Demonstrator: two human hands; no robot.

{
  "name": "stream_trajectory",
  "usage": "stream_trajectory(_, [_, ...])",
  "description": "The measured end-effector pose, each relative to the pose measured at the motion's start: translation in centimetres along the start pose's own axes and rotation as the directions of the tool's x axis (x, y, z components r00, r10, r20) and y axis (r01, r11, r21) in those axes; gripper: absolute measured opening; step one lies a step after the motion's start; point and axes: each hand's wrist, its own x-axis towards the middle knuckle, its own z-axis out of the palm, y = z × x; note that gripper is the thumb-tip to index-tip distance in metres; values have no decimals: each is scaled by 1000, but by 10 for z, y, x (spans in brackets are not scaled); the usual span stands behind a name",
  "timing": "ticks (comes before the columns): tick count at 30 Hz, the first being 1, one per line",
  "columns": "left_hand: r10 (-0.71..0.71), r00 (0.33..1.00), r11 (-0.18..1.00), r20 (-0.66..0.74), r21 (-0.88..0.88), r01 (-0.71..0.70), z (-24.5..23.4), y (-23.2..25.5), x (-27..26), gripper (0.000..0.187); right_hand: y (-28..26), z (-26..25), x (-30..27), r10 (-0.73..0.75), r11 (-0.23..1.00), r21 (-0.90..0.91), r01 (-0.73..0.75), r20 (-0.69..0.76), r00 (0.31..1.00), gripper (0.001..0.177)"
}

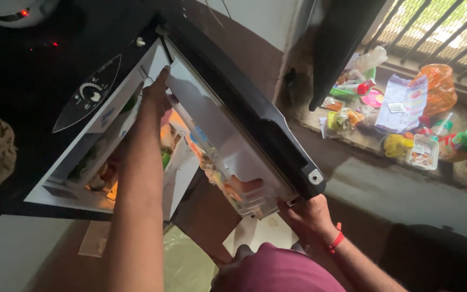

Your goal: Emptying and organizing items from a refrigerator onto a windowsill.

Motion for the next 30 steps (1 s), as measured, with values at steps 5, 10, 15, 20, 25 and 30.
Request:
stream_trajectory(5, [-24,998,995,-62,-96,18,3,2,4,71,-4,-1,0,-16,1000,-5,16,3,1000,47])
stream_trajectory(10, [-2,999,999,-33,40,4,3,10,-23,63,19,4,-3,-16,1000,-16,16,15,1000,46])
stream_trajectory(15, [33,999,998,17,46,-34,-2,13,-62,57,45,14,-6,24,999,-36,-22,64,998,38])
stream_trajectory(20, [-63,991,991,117,124,48,-1,-58,-92,49,24,7,-4,7,999,-35,-5,43,999,40])
stream_trajectory(25, [-113,923,990,367,123,72,20,-82,-233,42,16,4,-4,25,1000,6,-25,40,999,41])
stream_trajectory(30, [-359,881,932,308,161,324,31,-84,-263,65,28,13,-3,146,981,-139,-133,90,985,41])
